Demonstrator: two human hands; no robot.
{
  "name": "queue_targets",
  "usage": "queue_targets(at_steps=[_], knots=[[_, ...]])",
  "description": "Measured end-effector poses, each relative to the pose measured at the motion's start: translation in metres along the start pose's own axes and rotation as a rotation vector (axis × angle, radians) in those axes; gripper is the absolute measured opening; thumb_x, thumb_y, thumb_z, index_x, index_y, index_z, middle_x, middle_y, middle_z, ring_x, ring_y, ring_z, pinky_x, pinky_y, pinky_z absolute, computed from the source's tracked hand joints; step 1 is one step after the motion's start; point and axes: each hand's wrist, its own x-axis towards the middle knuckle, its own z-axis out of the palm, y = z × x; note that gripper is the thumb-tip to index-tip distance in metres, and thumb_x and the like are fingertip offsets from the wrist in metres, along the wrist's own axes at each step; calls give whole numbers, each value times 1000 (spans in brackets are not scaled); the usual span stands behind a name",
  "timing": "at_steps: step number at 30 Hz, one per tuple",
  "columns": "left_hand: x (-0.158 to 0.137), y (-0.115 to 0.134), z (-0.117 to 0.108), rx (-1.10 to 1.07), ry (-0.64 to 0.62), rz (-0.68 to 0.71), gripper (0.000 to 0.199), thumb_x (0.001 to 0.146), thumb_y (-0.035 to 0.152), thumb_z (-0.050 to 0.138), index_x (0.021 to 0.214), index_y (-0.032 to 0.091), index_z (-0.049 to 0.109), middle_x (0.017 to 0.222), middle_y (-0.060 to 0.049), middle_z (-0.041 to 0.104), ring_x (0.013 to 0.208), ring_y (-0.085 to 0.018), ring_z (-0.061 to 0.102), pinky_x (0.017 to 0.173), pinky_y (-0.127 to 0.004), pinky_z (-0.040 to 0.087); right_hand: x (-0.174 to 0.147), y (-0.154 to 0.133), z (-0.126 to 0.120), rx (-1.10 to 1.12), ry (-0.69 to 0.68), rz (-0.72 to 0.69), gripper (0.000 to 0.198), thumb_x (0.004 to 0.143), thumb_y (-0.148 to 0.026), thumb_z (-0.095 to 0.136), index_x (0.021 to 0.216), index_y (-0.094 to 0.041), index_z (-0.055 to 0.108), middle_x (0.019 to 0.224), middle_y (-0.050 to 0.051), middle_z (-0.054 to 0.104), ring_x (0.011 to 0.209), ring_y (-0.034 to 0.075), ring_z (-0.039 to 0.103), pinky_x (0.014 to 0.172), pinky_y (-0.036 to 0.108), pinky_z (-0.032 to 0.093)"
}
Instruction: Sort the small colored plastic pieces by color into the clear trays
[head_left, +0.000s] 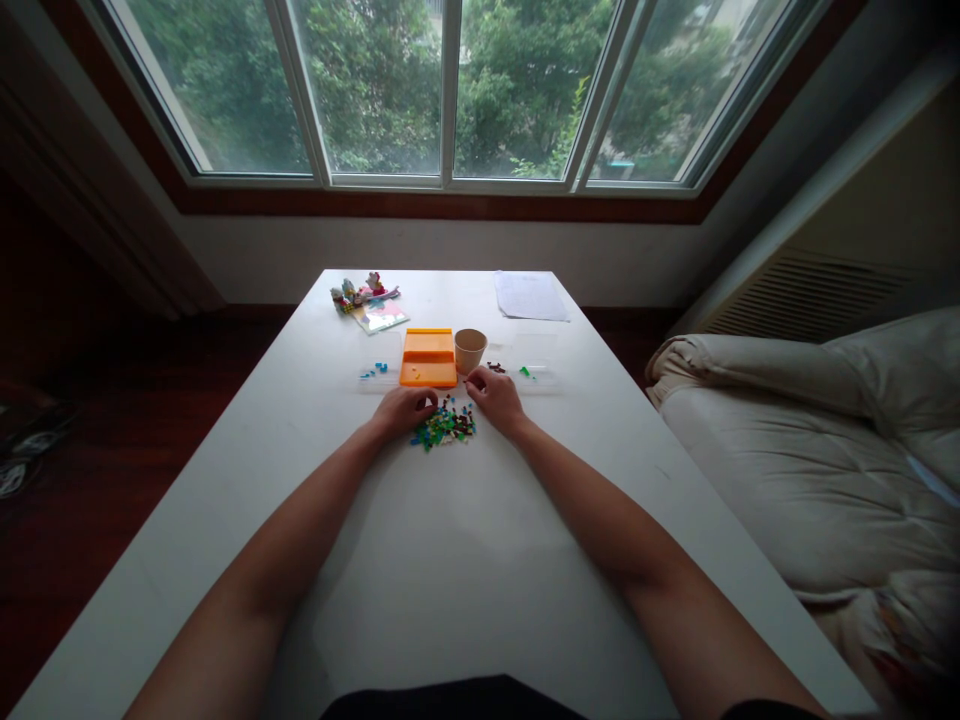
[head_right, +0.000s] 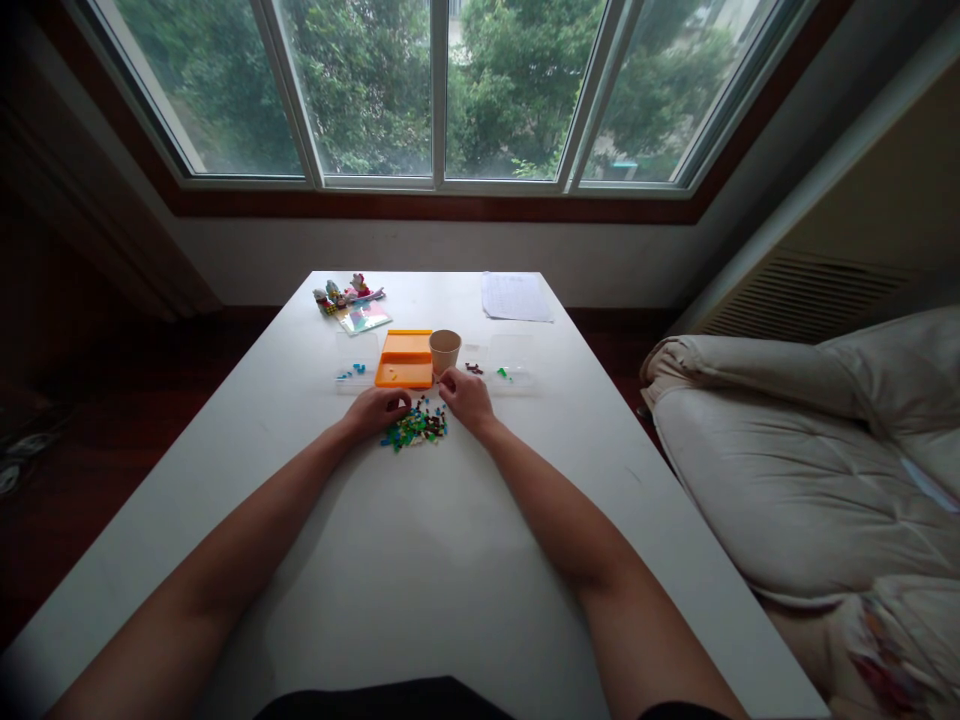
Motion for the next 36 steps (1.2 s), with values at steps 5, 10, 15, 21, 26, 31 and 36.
queue_targets(at_steps=[5,10,15,21,26,31,36], knots=[[0,-2,0,-24,-23,2,22,83,35,60,92,22,74,70,0,64,60,-12,50,58,-23,32,9,16,-10,66,195,125,13,85,-28,55,88,-20,65,78,2,69,68,15,59,68,26,45],[0,-3,0,-8,-21,-1,20,83,35,59,91,22,73,71,0,64,61,-13,50,57,-23,31,14,33,-17,107,290,193,19,86,-35,56,90,-21,68,80,4,70,72,17,61,72,29,48],[0,-2,1,3,5,5,22,85,35,58,90,21,73,72,-1,65,62,-13,51,58,-23,33,16,42,-16,208,283,259,26,86,-39,57,100,-20,69,87,5,73,73,18,67,71,30,53],[0,-3,2,3,45,7,22,86,35,56,91,21,73,72,-1,65,63,-13,52,59,-24,34,17,46,-15,243,306,280,25,88,-34,51,100,-19,69,89,5,74,73,18,69,72,31,55],[-1,-2,0,-6,96,-16,23,88,36,55,92,20,72,72,-2,66,62,-13,52,60,-24,34,15,47,-15,240,330,307,25,87,-33,51,98,-19,68,87,6,74,73,19,68,72,31,55],[-1,-8,-6,8,264,-102,24,90,37,53,95,21,70,71,-2,64,64,-15,54,64,-25,36,12,44,-13,253,325,287,27,87,-33,49,100,-19,68,85,5,73,78,19,69,75,32,55],[-1,-22,-17,-10,489,-297,26,91,38,51,99,21,70,69,-1,62,65,-15,55,65,-25,37,8,36,-11,265,297,245,27,88,-32,47,100,-19,68,83,4,72,77,18,68,74,31,55]])
